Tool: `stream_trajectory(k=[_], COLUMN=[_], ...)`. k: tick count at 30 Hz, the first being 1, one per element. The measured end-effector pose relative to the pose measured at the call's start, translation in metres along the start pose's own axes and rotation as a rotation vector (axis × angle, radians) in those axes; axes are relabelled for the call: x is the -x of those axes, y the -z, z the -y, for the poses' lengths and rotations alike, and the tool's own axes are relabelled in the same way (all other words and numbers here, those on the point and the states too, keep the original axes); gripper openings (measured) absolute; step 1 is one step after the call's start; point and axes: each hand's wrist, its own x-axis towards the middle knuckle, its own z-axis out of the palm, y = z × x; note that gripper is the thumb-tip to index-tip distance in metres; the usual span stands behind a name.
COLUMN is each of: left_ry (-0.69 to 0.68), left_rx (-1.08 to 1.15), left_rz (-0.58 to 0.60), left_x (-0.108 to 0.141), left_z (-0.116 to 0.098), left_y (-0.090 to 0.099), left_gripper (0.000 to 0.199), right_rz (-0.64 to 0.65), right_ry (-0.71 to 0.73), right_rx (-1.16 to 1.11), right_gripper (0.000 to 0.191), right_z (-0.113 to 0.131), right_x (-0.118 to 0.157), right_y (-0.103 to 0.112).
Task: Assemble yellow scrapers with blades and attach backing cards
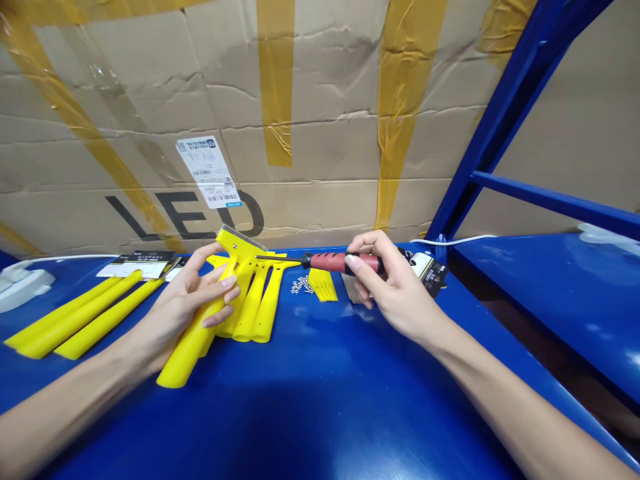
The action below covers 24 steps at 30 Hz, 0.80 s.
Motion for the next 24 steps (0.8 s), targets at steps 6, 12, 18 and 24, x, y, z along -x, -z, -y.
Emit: stream_trajectory(k=[6,12,18,24], left_ry=[0.003,0.034,0.022,0.048], left_rx=[0.010,0.000,-0.001,-0.005], left_rz=[-0.006,0.002,-0.022,0.016], left_x=[0.0000,0.0018,0.0016,0.0014], left_z=[0.0032,0.0051,0.0035,0.0027], left_y=[-0.0012,-0.0037,-0.0033,-0.0027], left_gripper=[0.057,0.056,0.058,0.054], right_rz=[-0.031,-0.132,-0.021,-0.187], right_ry=[-0.104,0.001,-0.065,-0.003], right_rx=[-0.006,0.078,0.040,0.187], right_gripper=[0.031,0.026,0.040,0.026], right_z=[0.0023,0.0043,0.0071,0.0048], right_x=[0.0004,-0.0004,0.0003,-0.0003], right_y=[0.0003,0.0012,0.0038,0.0053])
